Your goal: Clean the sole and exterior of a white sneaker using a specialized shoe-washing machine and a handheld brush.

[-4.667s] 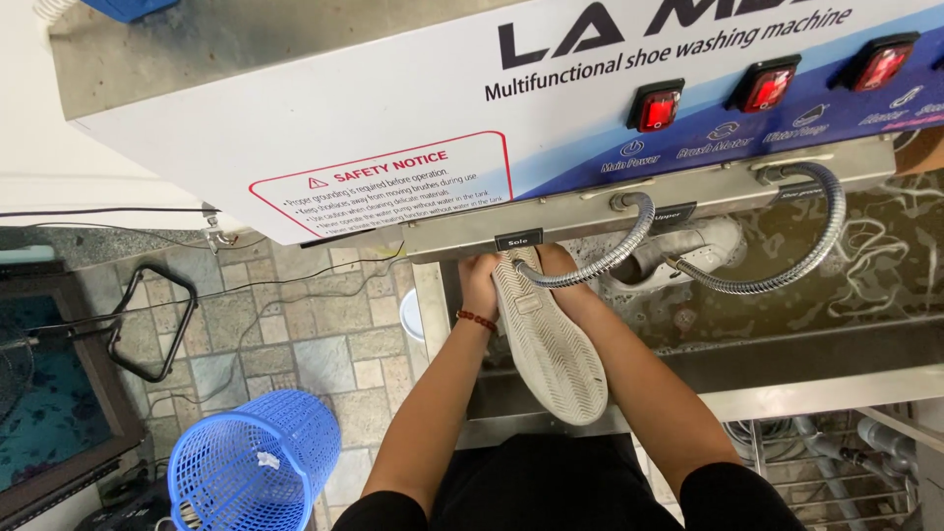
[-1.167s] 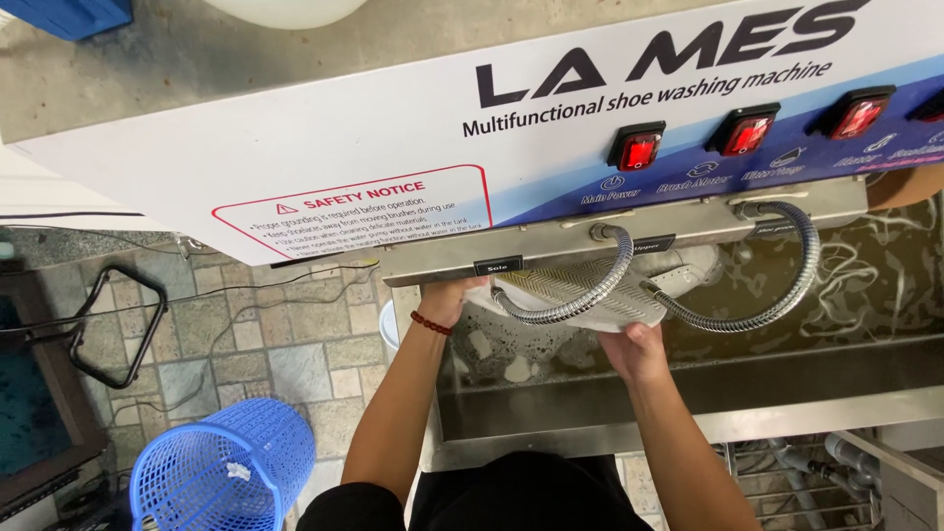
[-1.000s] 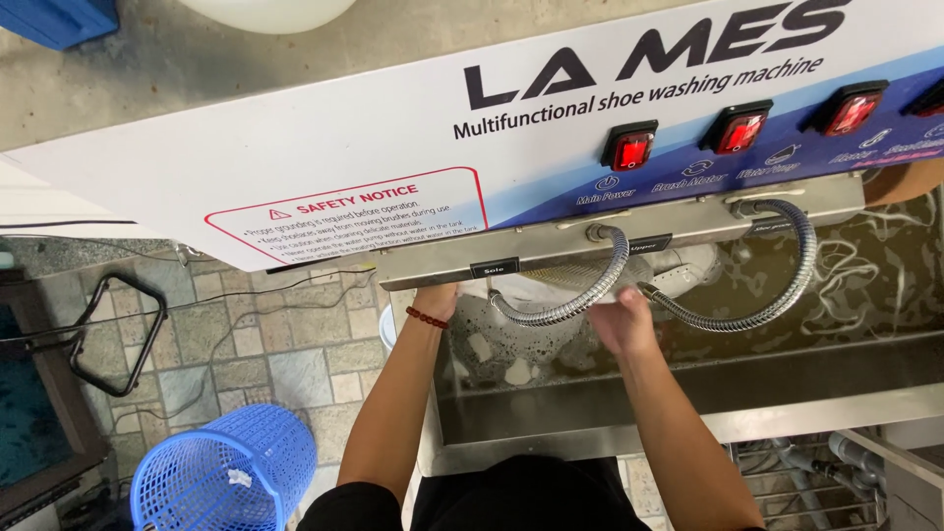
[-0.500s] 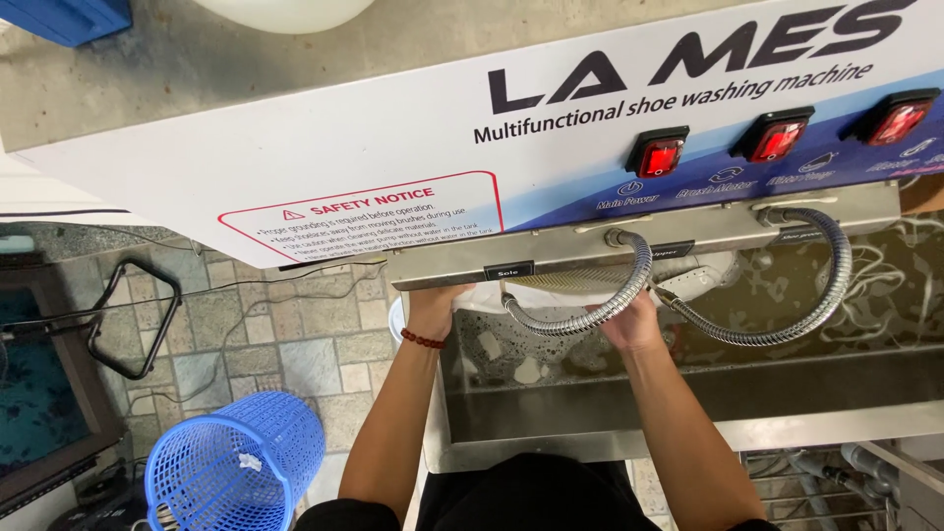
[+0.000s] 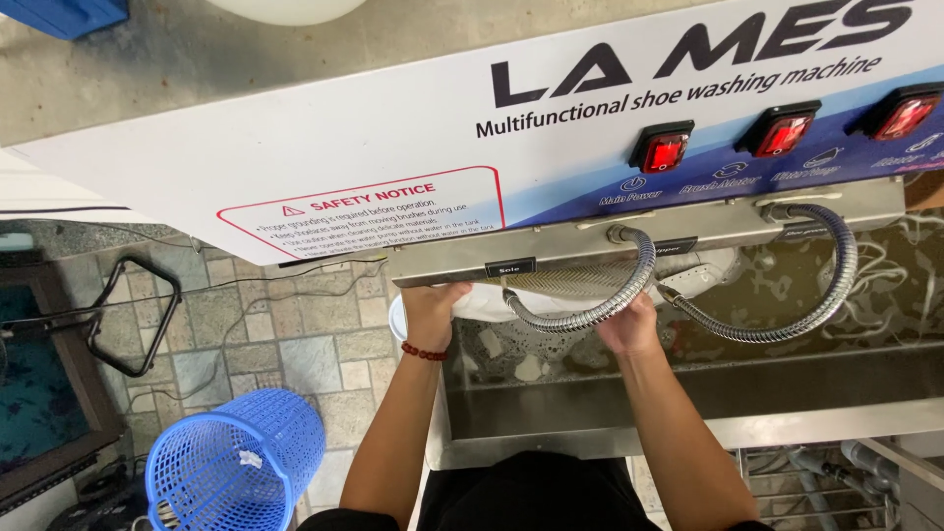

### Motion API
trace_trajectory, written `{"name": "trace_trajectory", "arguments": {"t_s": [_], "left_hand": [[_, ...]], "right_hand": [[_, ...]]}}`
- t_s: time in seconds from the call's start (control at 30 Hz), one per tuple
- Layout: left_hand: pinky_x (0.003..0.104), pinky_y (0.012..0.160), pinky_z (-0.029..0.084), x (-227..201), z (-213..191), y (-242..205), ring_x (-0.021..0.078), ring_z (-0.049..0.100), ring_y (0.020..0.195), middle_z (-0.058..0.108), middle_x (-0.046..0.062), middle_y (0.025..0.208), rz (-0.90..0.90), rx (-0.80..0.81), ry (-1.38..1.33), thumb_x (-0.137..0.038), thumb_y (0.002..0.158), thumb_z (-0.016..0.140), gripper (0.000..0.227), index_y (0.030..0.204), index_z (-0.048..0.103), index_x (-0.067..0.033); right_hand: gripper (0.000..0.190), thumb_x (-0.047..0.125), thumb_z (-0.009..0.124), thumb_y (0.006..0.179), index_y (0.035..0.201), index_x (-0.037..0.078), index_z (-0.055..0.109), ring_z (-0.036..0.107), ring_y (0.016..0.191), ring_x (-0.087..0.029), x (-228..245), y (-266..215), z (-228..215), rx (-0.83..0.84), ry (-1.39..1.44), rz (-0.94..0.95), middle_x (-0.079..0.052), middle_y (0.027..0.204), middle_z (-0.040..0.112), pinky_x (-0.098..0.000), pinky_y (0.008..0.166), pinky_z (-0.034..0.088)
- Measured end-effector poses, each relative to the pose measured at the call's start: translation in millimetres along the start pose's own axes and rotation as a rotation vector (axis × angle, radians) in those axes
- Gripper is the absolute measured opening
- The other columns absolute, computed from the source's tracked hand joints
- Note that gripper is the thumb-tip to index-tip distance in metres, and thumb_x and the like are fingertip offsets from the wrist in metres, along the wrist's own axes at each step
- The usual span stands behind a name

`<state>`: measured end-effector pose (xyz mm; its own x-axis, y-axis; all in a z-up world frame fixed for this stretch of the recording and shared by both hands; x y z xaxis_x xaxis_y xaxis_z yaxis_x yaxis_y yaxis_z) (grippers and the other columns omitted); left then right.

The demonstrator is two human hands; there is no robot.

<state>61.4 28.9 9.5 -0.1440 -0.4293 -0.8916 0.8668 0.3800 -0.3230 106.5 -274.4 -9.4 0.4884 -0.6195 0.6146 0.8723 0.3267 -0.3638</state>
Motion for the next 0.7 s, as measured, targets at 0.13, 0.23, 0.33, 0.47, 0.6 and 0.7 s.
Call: {"name": "trace_trajectory", "arguments": {"t_s": [0.13, 0.23, 0.33, 0.47, 0.6, 0.7], "left_hand": [[0.037, 0.092, 0.057, -17, 4, -14, 0.0248, 0.066, 0.107, 0.064, 0.015, 0.120, 0.019, -0.009, -0.008, 0.010, 0.065, 0.082, 0.068, 0.127, 0.055, 0.0066], [0.036, 0.098, 0.057, -19, 10, -23, 0.0238, 0.065, 0.112, 0.062, 0.014, 0.124, 0.017, 0.030, 0.093, 0.004, 0.062, 0.087, 0.077, 0.131, 0.052, 0.0069], [0.034, 0.100, 0.056, -9, 21, -25, 0.0229, 0.064, 0.116, 0.062, 0.013, 0.128, -0.032, 0.087, 0.126, -0.012, 0.057, 0.095, 0.091, 0.133, 0.049, 0.0059], [0.034, 0.103, 0.053, 30, 36, -20, 0.0243, 0.060, 0.120, 0.062, 0.013, 0.128, -0.191, 0.339, 0.150, -0.035, 0.056, 0.098, 0.101, 0.135, 0.049, 0.0047], [0.033, 0.110, 0.052, 97, 10, 3, 0.0252, 0.061, 0.124, 0.064, 0.014, 0.123, -0.601, 0.457, 0.812, -0.036, 0.068, 0.096, 0.085, 0.129, 0.053, 0.0053], [0.032, 0.113, 0.043, 228, -33, 43, 0.0271, 0.066, 0.127, 0.075, 0.016, 0.127, -0.592, 0.579, 0.456, -0.032, 0.087, 0.084, 0.062, 0.129, 0.071, 0.0111]], "right_hand": [[0.095, 0.051, 0.088, 0.072, 0.145, 0.003, 0.052, 0.057, 0.128, -0.032, 12, -2, 17, 0.143, 0.061, 0.014, -0.014, 0.137, 0.060, -0.0482, 0.110, 0.048], [0.098, 0.049, 0.090, 0.075, 0.148, -0.002, 0.051, 0.058, 0.129, -0.034, 14, -11, -5, 0.211, 0.099, -0.026, -0.017, 0.140, 0.061, -0.0504, 0.111, 0.049], [0.101, 0.051, 0.090, 0.073, 0.147, -0.006, 0.051, 0.058, 0.129, -0.035, 7, -24, -45, 0.162, 0.121, 0.021, -0.019, 0.140, 0.060, -0.0495, 0.113, 0.047], [0.099, 0.043, 0.089, 0.073, 0.146, -0.009, 0.050, 0.058, 0.130, -0.038, 9, -42, -60, 0.096, 0.113, 0.000, -0.023, 0.140, 0.061, -0.0513, 0.113, 0.045], [0.097, 0.035, 0.090, 0.069, 0.148, -0.002, 0.048, 0.056, 0.133, -0.038, 8, -45, -72, 0.096, 0.074, 0.030, -0.020, 0.143, 0.058, -0.0544, 0.117, 0.042], [0.096, 0.038, 0.090, 0.068, 0.148, 0.003, 0.049, 0.053, 0.133, -0.035, 19, -39, -44, 0.050, -0.039, 0.010, -0.014, 0.143, 0.057, -0.0534, 0.117, 0.039]]}}
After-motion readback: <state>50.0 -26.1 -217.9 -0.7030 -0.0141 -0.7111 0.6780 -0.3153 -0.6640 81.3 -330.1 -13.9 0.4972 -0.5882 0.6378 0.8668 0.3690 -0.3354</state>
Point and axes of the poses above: each hand's wrist, its own y-axis towards the middle knuckle, its own z-axis out of the palm, x = y × z, the point moved 8 cm from there along y, towards the middle knuckle
